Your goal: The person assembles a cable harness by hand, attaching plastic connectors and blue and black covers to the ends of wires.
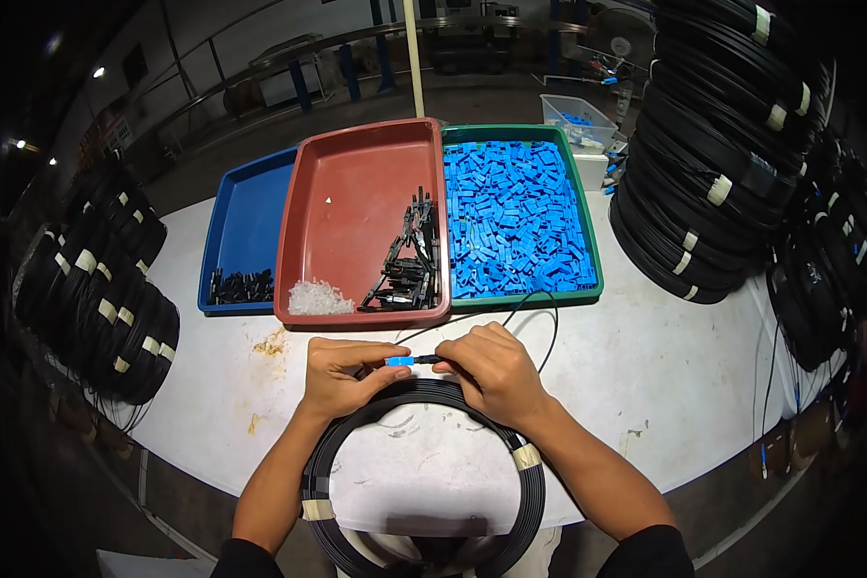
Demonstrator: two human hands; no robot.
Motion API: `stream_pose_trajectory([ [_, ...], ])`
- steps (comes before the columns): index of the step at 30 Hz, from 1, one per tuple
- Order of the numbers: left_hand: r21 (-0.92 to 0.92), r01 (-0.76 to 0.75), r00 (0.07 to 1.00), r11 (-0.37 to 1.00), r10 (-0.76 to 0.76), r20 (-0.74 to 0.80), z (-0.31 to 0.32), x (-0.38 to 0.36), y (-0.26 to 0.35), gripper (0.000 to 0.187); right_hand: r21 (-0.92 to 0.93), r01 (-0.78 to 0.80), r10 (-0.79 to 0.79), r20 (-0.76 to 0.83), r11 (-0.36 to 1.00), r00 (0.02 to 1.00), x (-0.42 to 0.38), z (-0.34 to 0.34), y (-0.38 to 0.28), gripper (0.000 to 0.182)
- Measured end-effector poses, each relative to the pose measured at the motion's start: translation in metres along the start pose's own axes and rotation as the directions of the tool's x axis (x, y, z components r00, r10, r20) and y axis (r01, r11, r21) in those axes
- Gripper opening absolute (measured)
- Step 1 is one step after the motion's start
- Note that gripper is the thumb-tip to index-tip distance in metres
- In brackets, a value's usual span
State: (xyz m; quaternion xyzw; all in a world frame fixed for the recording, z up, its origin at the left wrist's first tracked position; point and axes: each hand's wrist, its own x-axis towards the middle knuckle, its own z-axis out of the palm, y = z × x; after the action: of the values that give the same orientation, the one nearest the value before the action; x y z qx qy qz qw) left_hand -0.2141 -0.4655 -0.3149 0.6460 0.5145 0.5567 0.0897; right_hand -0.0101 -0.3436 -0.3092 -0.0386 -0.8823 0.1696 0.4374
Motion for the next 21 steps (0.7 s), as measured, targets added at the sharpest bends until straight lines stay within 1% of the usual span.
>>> stream_pose_trajectory([
  [2,0.006,-0.004,1.0,1.0,0.004,0.02,0.0,0.0,0.002,0.02,0.006,0.022,-0.022,-0.009,1.0,1.0,0.0,-0.001,0.002,0.018],
  [4,0.012,-0.011,0.999,1.0,0.011,0.041,-0.001,0.002,0.003,0.018,0.061,0.104,-0.105,0.012,0.993,0.994,0.0,-0.001,0.007,0.019],
  [5,0.026,-0.029,0.997,0.999,0.028,0.065,-0.002,0.001,0.004,0.017,0.06,0.104,-0.105,0.011,0.993,0.994,0.0,-0.001,0.006,0.019],
  [7,0.04,-0.047,0.995,0.998,0.043,0.09,-0.002,0.002,0.005,0.016,0.02,0.118,-0.118,0.017,0.993,0.993,-0.001,-0.001,0.003,0.019],
  [11,-0.002,-0.043,0.995,0.999,0.043,0.095,-0.004,0.003,0.009,0.015,0.017,0.141,-0.141,0.011,0.99,0.99,0.0,0.001,0.001,0.02],
  [13,-0.028,-0.044,0.995,0.999,0.047,0.088,-0.004,0.002,0.01,0.015,-0.033,0.183,-0.183,0.017,0.983,0.983,0.004,-0.003,-0.004,0.02],
  [14,-0.074,-0.017,0.996,0.997,0.023,0.083,-0.004,0.002,0.011,0.015,-0.02,0.185,-0.186,-0.022,0.982,0.982,0.005,-0.002,-0.008,0.02],
  [15,-0.119,0.01,0.996,0.993,0.0,0.084,-0.005,0.003,0.012,0.015,-0.025,0.183,-0.183,-0.022,0.983,0.983,0.004,-0.002,-0.008,0.02],
  [17,-0.105,-0.003,0.995,0.994,0.014,0.103,-0.005,0.004,0.014,0.016,0.009,0.158,-0.157,-0.029,0.987,0.987,0.001,0.0,-0.007,0.02],
  [21,-0.083,0.008,0.993,0.996,0.002,0.122,-0.004,0.002,0.012,0.016,0.026,0.162,-0.161,-0.03,0.987,0.987,0.002,0.0,-0.008,0.019],
])
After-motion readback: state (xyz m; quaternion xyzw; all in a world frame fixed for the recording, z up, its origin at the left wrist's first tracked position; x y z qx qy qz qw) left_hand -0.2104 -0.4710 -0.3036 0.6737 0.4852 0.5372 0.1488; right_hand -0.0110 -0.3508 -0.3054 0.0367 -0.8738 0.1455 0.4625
